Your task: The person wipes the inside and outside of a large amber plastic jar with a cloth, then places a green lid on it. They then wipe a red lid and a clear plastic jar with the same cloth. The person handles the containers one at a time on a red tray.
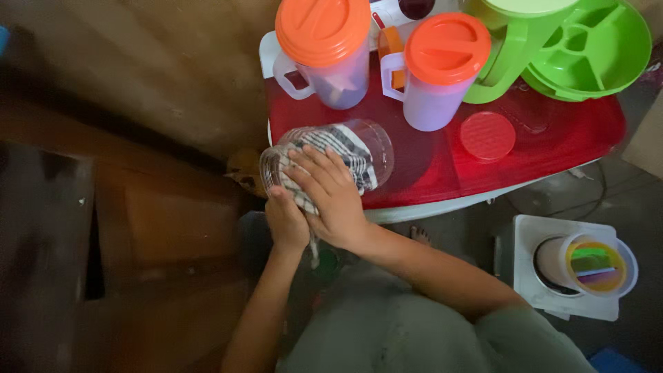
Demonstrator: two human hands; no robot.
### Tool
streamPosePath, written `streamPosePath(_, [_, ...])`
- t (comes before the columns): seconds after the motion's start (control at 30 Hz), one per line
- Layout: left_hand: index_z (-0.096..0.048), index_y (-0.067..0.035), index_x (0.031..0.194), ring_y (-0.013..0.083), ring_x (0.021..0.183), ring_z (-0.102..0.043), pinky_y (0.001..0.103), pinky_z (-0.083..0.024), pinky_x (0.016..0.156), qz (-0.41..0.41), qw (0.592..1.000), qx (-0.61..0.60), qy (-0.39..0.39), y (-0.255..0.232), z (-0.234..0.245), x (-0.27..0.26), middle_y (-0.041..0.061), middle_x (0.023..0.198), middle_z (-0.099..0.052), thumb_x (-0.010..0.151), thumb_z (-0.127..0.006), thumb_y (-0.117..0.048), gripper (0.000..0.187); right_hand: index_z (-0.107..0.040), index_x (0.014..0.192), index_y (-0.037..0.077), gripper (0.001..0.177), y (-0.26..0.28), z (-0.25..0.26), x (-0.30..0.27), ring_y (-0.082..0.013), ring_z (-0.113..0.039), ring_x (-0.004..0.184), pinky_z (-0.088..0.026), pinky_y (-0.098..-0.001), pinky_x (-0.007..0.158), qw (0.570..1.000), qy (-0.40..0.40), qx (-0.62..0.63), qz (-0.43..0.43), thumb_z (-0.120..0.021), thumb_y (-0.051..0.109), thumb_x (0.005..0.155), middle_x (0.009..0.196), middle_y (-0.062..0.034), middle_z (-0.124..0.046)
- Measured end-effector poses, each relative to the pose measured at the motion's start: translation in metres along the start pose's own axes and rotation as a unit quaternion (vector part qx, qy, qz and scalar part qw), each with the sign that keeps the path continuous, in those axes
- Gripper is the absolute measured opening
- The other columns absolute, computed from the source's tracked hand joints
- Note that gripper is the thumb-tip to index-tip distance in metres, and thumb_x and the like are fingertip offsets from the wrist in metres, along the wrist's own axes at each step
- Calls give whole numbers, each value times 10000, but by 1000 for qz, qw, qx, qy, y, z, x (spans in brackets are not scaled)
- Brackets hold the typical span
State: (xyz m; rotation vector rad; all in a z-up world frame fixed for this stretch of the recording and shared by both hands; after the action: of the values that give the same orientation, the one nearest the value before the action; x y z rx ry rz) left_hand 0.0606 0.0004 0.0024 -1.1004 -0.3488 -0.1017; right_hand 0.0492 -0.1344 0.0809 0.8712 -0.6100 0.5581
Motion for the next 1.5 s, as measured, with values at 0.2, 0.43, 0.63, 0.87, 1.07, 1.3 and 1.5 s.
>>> streamPosePath(0.2, [-580, 3, 790, 314, 526, -562, 426, -383, 468, -145, 985, 88, 13, -13, -4, -13, 159, 630, -559, 1011, -50, -774, 967, -630, 1271, 46, 488, -22, 5, 32, -426, -581, 1246, -432, -555, 1083, 996, 85, -15, -27, -707, 232, 826, 1267, -220, -651])
streamPosePath(0.43, [-450, -37, 616, 300, 489, -452, 440, -297, 488, -119, 985, 122, -7, 1, -3, -21, 142, 579, -434, 992, -69, -778, 914, -659, 1182, 114, 372, -43, -14, 65, -373, -665, 1093, -496, -514, 924, 970, 206, -41, -121, -711, 308, 870, 1086, -166, -723])
streamPosePath(0.63, [-523, -15, 690, 267, 553, -521, 401, -356, 538, -68, 994, 83, -35, -2, -1, -12, 116, 623, -492, 1081, -228, -668, 816, -575, 1312, 23, 515, -36, 9, -8, -416, -538, 1317, -399, -524, 1124, 998, -39, 45, 11, -667, 195, 835, 1345, -214, -614])
streamPosePath(0.87, [-670, -33, 723, 128, 536, -607, 305, -440, 515, 69, 997, -7, -20, -6, 11, 0, 30, 594, -617, 1089, -361, -541, 698, -596, 1375, 55, 493, -135, 30, -54, -365, -644, 1275, -472, -457, 1126, 962, -88, 80, -246, -568, 76, 883, 1343, -177, -656])
streamPosePath(1.07, [-675, -45, 682, 168, 502, -608, 332, -431, 509, 85, 995, 23, -37, 2, 6, 5, 49, 543, -598, 1081, -265, -556, 767, -573, 1379, 20, 568, -82, 13, -23, -432, -531, 1366, -374, -519, 1199, 987, -99, 12, -128, -609, 31, 812, 1422, -213, -585])
streamPosePath(1.3, [-662, -3, 769, 284, 592, -636, 398, -459, 560, -2, 993, 108, -51, -3, -4, -7, 140, 669, -637, 1127, -282, -469, 700, -593, 1286, 63, 534, -35, -1, -9, -437, -504, 1411, -359, -541, 1210, 998, 6, 57, -12, -693, 100, 763, 1411, -169, -601])
streamPosePath(1.5, [-678, 15, 759, 250, 562, -651, 378, -480, 541, -1, 998, 54, -42, -9, 5, -20, 128, 658, -657, 1095, -377, -444, 643, -686, 1265, 59, 427, -135, 13, -24, -397, -621, 1250, -467, -480, 1085, 986, -57, 37, -154, -657, 149, 848, 1305, -188, -682])
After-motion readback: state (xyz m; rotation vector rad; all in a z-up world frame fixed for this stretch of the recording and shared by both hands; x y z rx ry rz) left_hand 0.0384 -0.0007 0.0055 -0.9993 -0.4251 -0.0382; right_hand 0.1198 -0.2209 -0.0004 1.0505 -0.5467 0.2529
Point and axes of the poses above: each hand's wrist, its own x-axis towards the middle knuckle, its own z-axis out of the back of the hand, y = z × x, the point moved 5 cm from there along x, towards the middle knuckle
